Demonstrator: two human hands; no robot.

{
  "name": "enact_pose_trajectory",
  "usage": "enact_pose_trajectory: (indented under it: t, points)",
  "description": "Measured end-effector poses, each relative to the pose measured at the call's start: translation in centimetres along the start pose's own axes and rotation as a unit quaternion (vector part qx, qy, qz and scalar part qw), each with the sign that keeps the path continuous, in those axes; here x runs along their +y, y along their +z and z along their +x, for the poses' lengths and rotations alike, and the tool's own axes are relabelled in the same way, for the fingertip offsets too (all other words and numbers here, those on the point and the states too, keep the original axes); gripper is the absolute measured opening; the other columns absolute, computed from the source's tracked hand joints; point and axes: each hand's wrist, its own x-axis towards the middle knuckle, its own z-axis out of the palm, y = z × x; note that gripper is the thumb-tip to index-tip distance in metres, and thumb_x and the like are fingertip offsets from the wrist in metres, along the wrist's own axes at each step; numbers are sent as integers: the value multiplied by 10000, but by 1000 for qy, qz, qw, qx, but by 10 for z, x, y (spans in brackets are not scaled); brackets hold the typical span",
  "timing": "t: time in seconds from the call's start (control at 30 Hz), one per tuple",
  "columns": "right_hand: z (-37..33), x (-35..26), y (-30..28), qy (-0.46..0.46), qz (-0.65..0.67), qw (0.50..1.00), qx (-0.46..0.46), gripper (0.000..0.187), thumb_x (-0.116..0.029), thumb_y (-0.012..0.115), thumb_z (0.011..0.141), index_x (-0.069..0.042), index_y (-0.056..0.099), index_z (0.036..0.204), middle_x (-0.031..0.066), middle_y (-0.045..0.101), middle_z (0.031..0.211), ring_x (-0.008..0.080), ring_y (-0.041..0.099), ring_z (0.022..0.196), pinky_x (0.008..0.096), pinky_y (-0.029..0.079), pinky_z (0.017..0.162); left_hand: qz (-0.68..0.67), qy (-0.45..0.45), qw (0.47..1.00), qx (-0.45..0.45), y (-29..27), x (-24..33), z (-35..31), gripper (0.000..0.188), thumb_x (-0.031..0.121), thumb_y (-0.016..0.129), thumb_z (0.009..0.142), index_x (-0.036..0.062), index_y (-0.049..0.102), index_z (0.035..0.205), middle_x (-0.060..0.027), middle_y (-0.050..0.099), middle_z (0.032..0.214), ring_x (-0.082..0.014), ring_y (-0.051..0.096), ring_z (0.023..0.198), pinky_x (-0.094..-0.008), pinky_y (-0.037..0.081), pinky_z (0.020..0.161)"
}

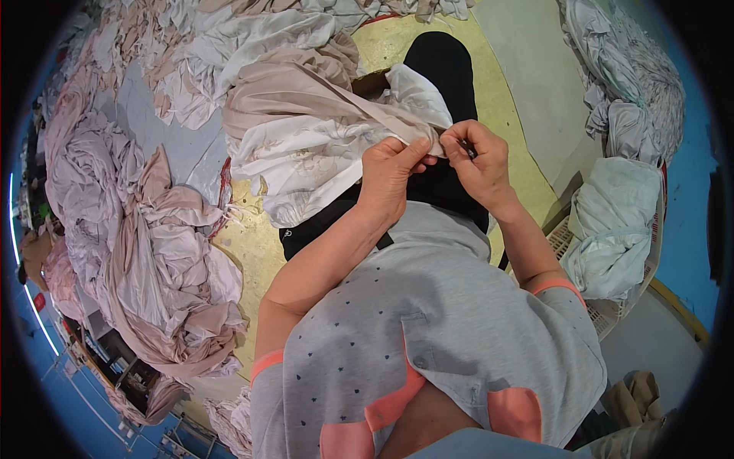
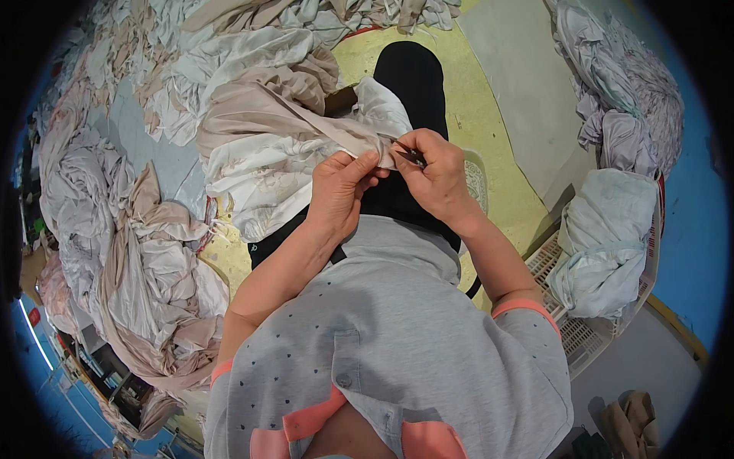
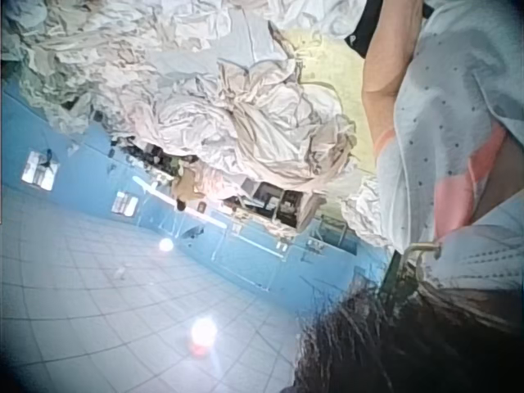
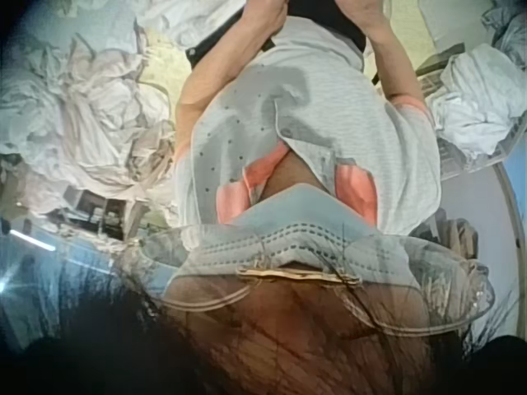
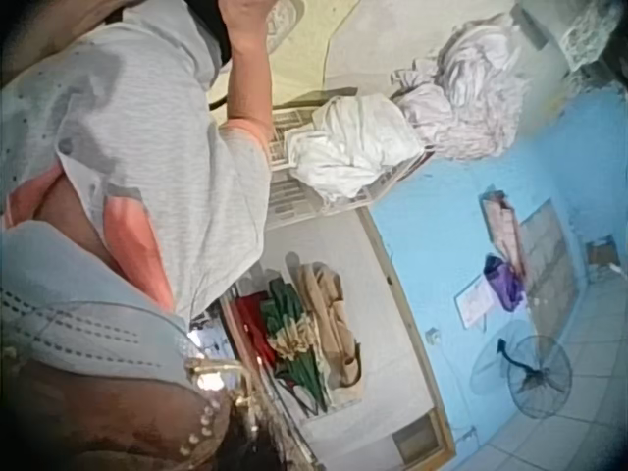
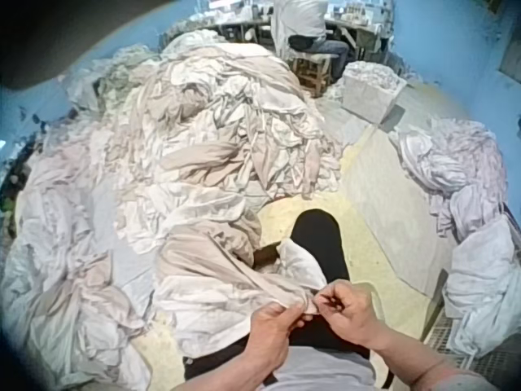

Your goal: Inspecting and cleaning loose threads from fabric pieces using tweezers.

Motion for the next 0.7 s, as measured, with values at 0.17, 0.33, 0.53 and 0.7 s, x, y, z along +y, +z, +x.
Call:
enact_pose_trajectory:
  t: [0.17,0.33,0.53,0.7]
  points:
    - [1,7,-4,2,-26,999,44,100,-58,600,898,2,561,827,3,553,678,52,502,544,199,396,497,6,-1,1000,3,-3,-3,0,126,113,668,862,-11,650,877,-67,672,802,-116,617,710,-226,462,655]
    - [-2,19,-5,-4,-61,995,84,102,-77,590,913,-4,558,850,4,558,691,48,508,545,195,411,503,6,11,1000,0,-5,-5,2,113,102,662,862,-8,651,886,-62,671,806,-112,614,710,-223,461,654]
    - [3,9,-6,8,-16,997,72,121,-99,600,916,1,558,863,-3,557,698,48,494,551,193,407,513,15,24,999,17,-7,-7,3,95,98,664,860,11,626,846,-52,652,755,-106,593,665,-219,444,612]
    - [13,7,-11,63,-50,993,91,120,-92,622,896,5,584,955,4,565,766,57,503,626,215,415,546,5,24,1000,13,-10,-5,3,113,91,662,858,37,582,798,-39,608,666,-88,535,550,-202,399,521]
